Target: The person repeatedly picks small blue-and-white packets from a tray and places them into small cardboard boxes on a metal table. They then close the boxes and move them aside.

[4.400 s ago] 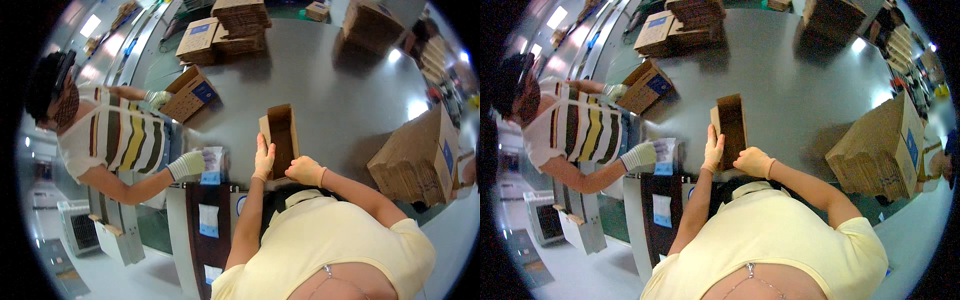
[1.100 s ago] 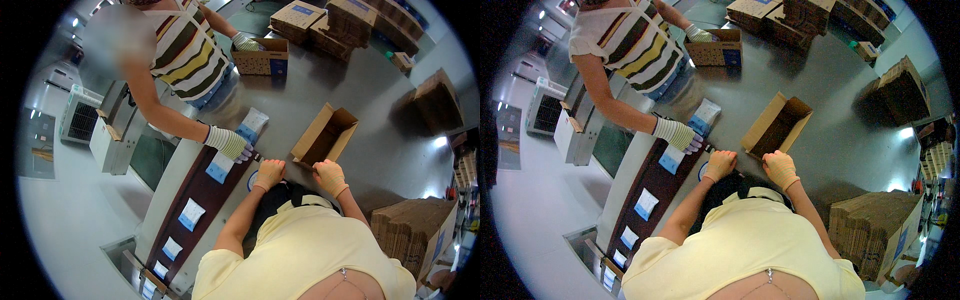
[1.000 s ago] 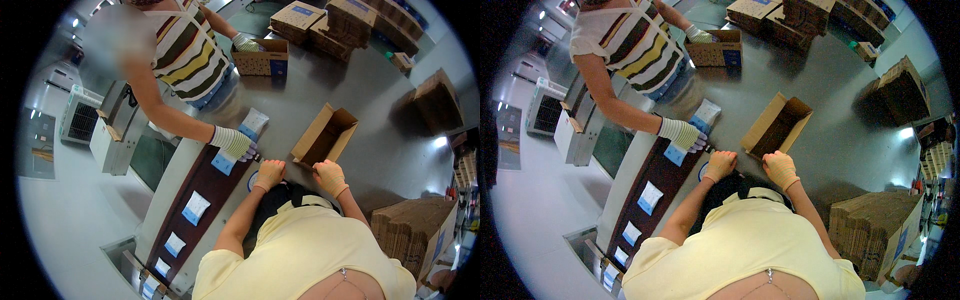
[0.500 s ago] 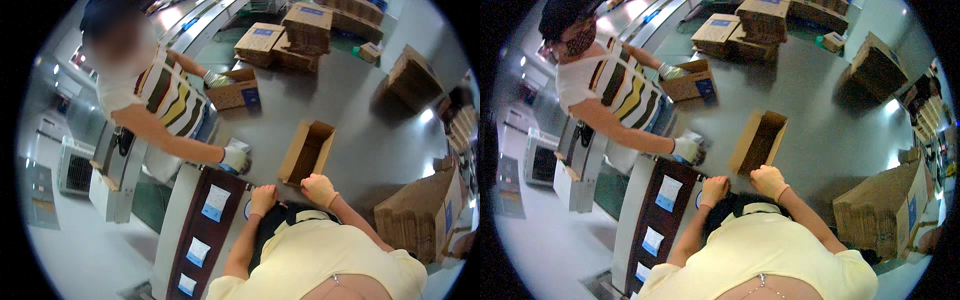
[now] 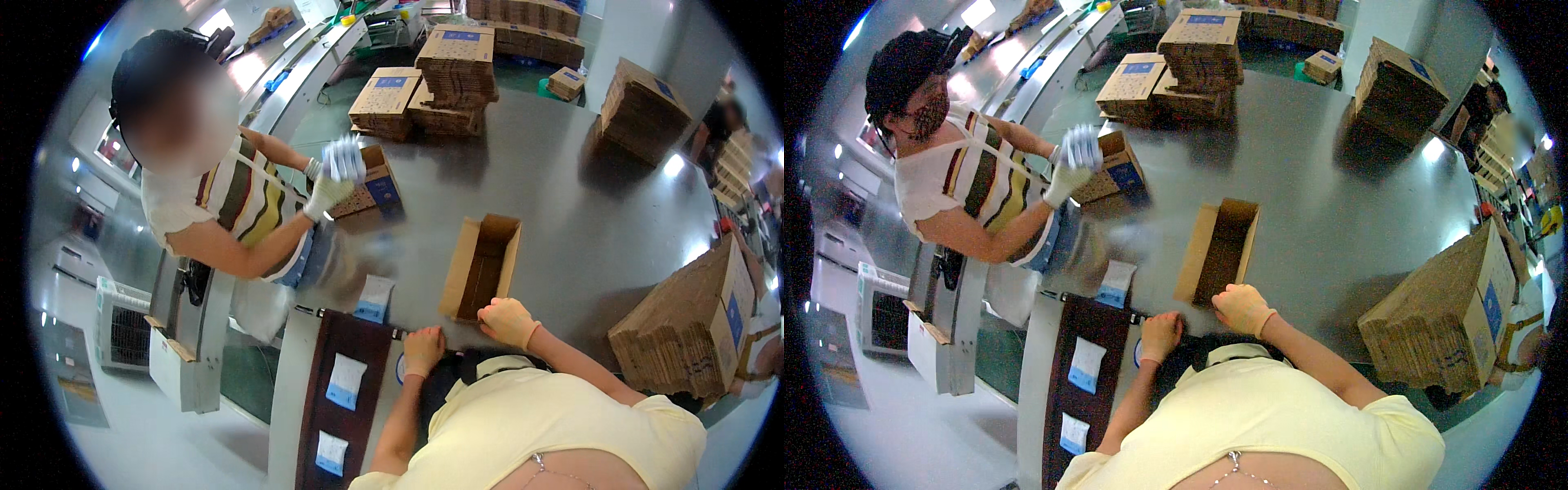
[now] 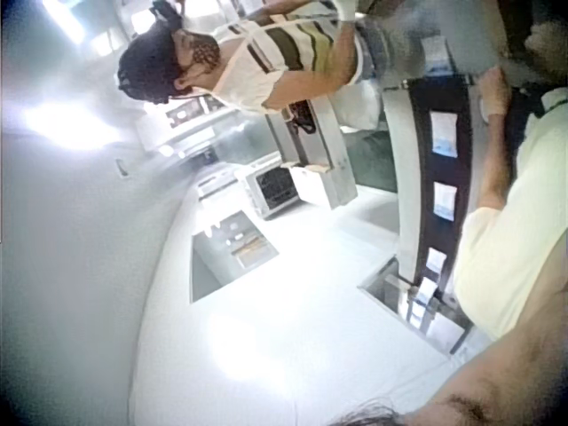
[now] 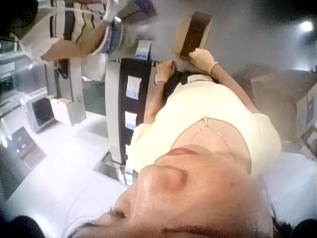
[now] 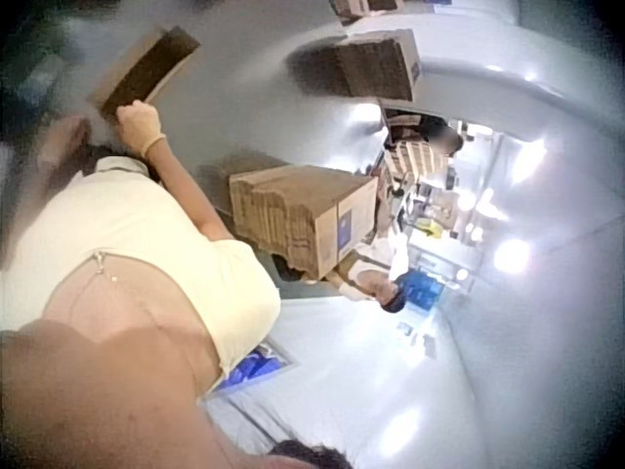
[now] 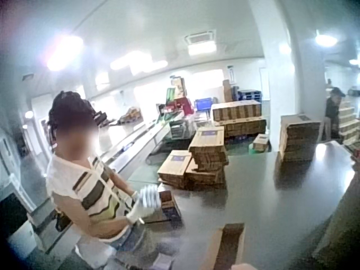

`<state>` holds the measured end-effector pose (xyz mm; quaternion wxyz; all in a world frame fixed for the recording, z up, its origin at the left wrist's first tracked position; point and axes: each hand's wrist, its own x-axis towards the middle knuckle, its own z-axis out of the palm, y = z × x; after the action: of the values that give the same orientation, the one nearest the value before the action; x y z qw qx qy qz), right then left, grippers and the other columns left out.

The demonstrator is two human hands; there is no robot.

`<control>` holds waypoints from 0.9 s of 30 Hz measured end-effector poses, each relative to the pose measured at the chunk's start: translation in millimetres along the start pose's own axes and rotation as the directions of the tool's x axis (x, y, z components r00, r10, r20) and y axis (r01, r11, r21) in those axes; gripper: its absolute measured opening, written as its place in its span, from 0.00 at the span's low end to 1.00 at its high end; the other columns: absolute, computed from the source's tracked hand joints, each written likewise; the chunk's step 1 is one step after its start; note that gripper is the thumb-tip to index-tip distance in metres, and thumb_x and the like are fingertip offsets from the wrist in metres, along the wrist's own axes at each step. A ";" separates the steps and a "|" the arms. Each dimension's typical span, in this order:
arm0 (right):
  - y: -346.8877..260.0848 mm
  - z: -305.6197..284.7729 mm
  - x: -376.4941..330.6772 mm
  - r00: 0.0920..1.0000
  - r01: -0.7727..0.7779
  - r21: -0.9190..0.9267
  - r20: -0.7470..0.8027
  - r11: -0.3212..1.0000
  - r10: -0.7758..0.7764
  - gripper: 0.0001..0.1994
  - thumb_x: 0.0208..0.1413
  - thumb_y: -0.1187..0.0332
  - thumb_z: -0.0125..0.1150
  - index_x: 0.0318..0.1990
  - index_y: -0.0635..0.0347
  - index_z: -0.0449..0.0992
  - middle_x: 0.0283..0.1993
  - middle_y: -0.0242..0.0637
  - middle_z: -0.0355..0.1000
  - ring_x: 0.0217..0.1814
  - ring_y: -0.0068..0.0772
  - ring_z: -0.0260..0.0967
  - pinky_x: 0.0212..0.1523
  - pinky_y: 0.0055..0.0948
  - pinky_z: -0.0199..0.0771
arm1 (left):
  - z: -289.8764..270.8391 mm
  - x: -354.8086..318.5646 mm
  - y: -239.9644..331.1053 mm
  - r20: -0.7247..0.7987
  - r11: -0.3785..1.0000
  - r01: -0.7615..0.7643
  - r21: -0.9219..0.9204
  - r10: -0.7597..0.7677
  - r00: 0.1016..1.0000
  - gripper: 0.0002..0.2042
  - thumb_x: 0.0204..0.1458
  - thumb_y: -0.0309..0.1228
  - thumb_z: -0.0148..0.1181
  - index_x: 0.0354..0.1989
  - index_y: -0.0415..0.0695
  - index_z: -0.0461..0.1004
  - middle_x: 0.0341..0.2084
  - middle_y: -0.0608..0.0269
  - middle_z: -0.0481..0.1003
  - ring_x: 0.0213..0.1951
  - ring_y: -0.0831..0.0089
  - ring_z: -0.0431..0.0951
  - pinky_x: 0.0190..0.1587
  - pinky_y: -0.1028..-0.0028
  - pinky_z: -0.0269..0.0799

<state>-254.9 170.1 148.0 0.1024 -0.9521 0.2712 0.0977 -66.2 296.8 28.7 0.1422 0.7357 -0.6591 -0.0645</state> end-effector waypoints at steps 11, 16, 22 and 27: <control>9.6 4.7 18.2 0.999 -0.007 0.028 0.046 1.000 0.006 0.11 0.52 0.59 0.58 0.34 0.56 0.77 0.33 0.38 0.75 0.44 0.41 0.70 0.43 0.40 0.73 | 12.9 12.2 -8.5 -0.081 1.000 -0.003 -0.024 0.001 0.997 0.05 0.50 0.34 0.54 0.28 0.46 0.72 0.24 0.60 0.76 0.31 0.62 0.78 0.35 0.62 0.70; 23.7 13.0 28.1 0.999 0.017 0.022 0.037 1.000 -0.018 0.12 0.52 0.58 0.59 0.35 0.56 0.77 0.33 0.38 0.75 0.44 0.41 0.71 0.43 0.40 0.73 | 18.3 22.1 -10.2 -0.047 1.000 0.008 -0.004 -0.008 0.999 0.05 0.51 0.34 0.54 0.29 0.46 0.72 0.26 0.59 0.76 0.32 0.61 0.78 0.36 0.62 0.70; 29.8 12.2 39.1 0.999 0.003 0.023 0.034 1.000 -0.004 0.11 0.51 0.58 0.59 0.35 0.55 0.77 0.33 0.37 0.74 0.43 0.41 0.71 0.42 0.40 0.73 | 27.5 33.2 -14.8 0.012 0.999 0.032 -0.013 -0.032 0.999 0.05 0.50 0.33 0.55 0.31 0.46 0.73 0.28 0.59 0.77 0.34 0.62 0.78 0.36 0.62 0.70; 37.2 16.9 50.0 1.000 0.025 0.029 0.011 0.999 -0.025 0.10 0.52 0.60 0.58 0.33 0.55 0.77 0.32 0.37 0.74 0.42 0.40 0.72 0.41 0.40 0.74 | 26.7 38.8 -17.8 -0.065 0.984 0.015 -0.177 -0.027 0.998 0.08 0.51 0.32 0.55 0.38 0.47 0.75 0.31 0.59 0.77 0.37 0.60 0.77 0.39 0.62 0.70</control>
<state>-235.4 118.5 114.4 0.1187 -0.9533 0.2599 0.0980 -52.1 256.8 1.6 0.2284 0.7288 -0.6378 -0.0994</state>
